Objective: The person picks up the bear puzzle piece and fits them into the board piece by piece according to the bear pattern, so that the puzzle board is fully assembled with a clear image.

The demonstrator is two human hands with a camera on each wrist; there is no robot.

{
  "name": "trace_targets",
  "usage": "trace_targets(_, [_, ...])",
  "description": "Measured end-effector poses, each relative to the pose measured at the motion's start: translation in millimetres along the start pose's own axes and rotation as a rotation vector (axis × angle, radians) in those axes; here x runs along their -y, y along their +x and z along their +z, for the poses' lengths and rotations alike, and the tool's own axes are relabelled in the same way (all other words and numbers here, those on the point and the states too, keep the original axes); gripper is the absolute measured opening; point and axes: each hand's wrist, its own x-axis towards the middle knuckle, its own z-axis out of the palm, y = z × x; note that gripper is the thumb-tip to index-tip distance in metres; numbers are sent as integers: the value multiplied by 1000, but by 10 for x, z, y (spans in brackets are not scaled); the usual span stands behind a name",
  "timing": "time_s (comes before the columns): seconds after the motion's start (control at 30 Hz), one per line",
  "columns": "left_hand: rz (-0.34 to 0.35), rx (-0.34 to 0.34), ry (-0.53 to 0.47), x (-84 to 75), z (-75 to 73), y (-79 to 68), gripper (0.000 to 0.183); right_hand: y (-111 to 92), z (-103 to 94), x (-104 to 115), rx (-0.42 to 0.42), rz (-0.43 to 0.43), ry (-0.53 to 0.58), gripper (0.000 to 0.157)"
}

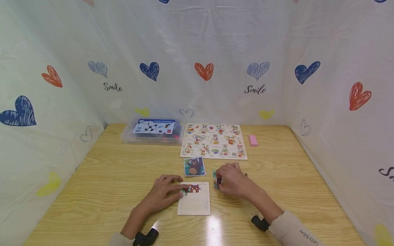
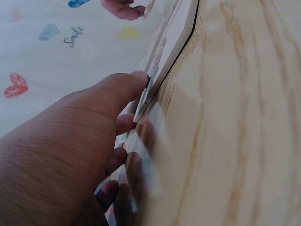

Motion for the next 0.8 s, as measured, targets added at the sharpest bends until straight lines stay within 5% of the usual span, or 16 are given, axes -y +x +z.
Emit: trace_targets(0.8, [25, -8, -1, 3, -6, 4, 31, 93, 80, 157, 77, -22, 26, 22])
